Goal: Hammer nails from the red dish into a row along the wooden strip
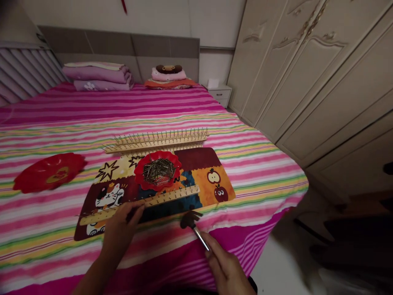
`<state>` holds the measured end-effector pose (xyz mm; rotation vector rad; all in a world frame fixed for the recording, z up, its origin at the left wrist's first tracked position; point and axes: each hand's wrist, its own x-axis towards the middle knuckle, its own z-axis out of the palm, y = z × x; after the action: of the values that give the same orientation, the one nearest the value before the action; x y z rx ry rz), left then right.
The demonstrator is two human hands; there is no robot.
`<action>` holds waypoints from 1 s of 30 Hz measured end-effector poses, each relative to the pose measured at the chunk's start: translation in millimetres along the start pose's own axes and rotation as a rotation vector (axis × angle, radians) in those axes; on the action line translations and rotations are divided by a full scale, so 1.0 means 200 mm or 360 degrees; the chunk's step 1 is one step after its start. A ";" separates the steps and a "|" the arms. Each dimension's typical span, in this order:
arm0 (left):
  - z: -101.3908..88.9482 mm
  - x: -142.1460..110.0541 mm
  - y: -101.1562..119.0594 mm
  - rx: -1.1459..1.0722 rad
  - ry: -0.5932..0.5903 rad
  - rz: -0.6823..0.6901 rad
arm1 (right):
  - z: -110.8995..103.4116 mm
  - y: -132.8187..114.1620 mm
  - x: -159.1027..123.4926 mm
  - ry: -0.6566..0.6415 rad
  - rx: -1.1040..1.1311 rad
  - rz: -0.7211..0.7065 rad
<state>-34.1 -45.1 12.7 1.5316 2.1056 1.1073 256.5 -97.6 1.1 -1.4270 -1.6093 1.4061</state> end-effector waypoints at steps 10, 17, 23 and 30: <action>0.07 0.45 0.28 0.0830 -0.0601 0.0284 | 0.02 0.32 -0.05 0.0367 0.0701 0.0691; 0.25 0.60 0.26 0.0865 -0.0783 0.0255 | 0.01 0.33 -0.03 0.0354 0.0722 0.0701; 0.23 0.61 0.26 0.0675 -0.0808 0.0275 | 0.01 0.37 -0.02 0.0339 0.0748 0.0674; 0.07 0.58 0.27 0.0208 -0.0826 0.0190 | 0.01 0.35 -0.02 0.0338 0.0771 0.0671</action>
<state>-33.9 72.0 64.3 1.7886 1.7724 0.5277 279.5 -111.5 -64.4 -1.5944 -0.7847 1.6626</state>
